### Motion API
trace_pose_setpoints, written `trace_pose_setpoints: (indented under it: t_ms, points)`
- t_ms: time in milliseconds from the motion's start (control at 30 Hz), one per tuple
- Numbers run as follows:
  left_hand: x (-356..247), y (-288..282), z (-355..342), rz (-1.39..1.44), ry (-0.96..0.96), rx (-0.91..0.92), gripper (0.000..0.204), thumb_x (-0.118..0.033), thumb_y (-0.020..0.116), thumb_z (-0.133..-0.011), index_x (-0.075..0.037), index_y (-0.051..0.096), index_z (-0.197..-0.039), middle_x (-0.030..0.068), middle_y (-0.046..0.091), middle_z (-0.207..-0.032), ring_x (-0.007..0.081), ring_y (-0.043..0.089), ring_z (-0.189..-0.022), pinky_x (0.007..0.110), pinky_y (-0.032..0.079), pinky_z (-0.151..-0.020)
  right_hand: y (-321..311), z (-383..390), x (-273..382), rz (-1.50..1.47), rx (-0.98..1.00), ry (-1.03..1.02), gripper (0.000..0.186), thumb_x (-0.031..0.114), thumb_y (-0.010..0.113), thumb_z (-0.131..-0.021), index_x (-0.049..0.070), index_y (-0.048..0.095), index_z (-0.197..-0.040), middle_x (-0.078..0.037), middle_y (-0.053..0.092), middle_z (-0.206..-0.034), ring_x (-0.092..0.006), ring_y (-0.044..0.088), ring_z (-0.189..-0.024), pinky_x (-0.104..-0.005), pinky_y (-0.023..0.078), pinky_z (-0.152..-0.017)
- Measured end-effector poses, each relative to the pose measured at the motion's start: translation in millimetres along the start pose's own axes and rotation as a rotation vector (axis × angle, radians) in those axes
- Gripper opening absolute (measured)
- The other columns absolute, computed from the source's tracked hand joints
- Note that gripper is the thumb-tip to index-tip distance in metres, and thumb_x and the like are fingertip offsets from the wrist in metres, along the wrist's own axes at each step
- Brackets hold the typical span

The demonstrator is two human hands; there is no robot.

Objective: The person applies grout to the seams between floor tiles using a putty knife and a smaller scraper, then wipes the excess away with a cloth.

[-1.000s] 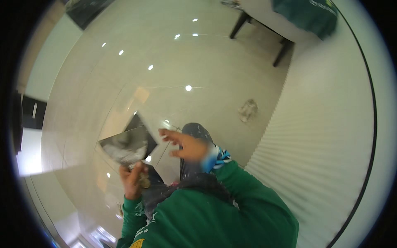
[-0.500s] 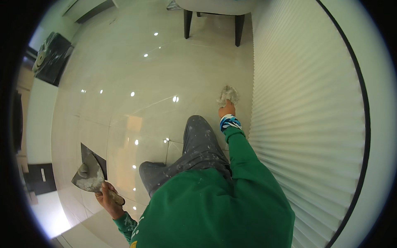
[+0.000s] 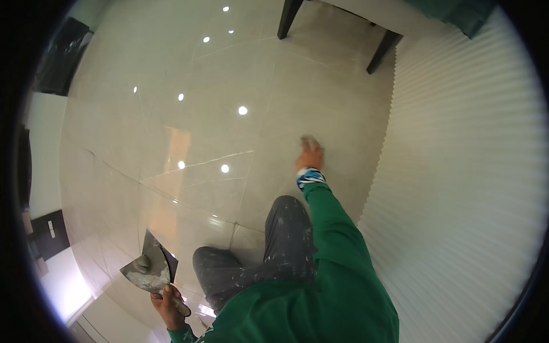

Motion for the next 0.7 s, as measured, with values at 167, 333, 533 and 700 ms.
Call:
trace_pose_setpoints:
  t_ms: [167,333,533,700]
  points:
    - [-5.1,39.0,-36.8,-0.034,-0.060,0.037,0.021,-0.020,0.070,-0.094,-0.004,0.057,-0.099,0.0053,0.059,-0.066,0.0119,0.055,-0.051,0.024,0.043,-0.044,-35.3,-119.7,139.3,-0.051,-0.034,-0.172,0.058,0.009,0.054,-0.093,0.013,0.043,-0.150,-0.017,0.046,-0.143,-0.0397,0.050,-0.127,-0.0482,0.048,-0.105]
    - [-8.4,20.4,-41.2,0.007,-0.075,-0.048,0.022,-0.018,0.070,-0.092,-0.001,0.057,-0.099,0.0069,0.060,-0.065,0.0140,0.057,-0.051,0.026,0.045,-0.047,-39.4,-191.8,178.3,0.088,0.013,-0.161,0.048,0.017,0.051,-0.101,0.012,0.043,-0.148,-0.013,0.046,-0.143,-0.0335,0.053,-0.128,-0.0454,0.051,-0.104]
    - [16.4,-8.5,-60.0,0.082,-0.060,-0.010,0.027,-0.021,0.072,-0.091,0.000,0.058,-0.098,0.0090,0.060,-0.065,0.0157,0.058,-0.055,0.027,0.045,-0.050,-2.8,-132.6,204.0,0.124,0.028,-0.238,0.045,0.017,0.049,-0.101,0.007,0.046,-0.145,-0.014,0.051,-0.140,-0.0315,0.058,-0.122,-0.0465,0.052,-0.099]
    - [39.6,-55.9,-45.0,0.130,-0.054,-0.039,0.027,-0.021,0.071,-0.091,0.001,0.058,-0.099,0.0089,0.060,-0.066,0.0153,0.057,-0.055,0.027,0.044,-0.051,62.4,32.8,238.3,0.122,0.108,-0.278,0.051,0.015,0.049,-0.100,0.001,0.041,-0.148,-0.014,0.052,-0.139,-0.0308,0.060,-0.119,-0.0452,0.053,-0.096]
Point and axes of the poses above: each hand's wrist, its own z-axis away from the middle knuckle, its own y-axis out of the palm, x = y × z, the point moved 10 cm from there along -z, towards the middle knuckle
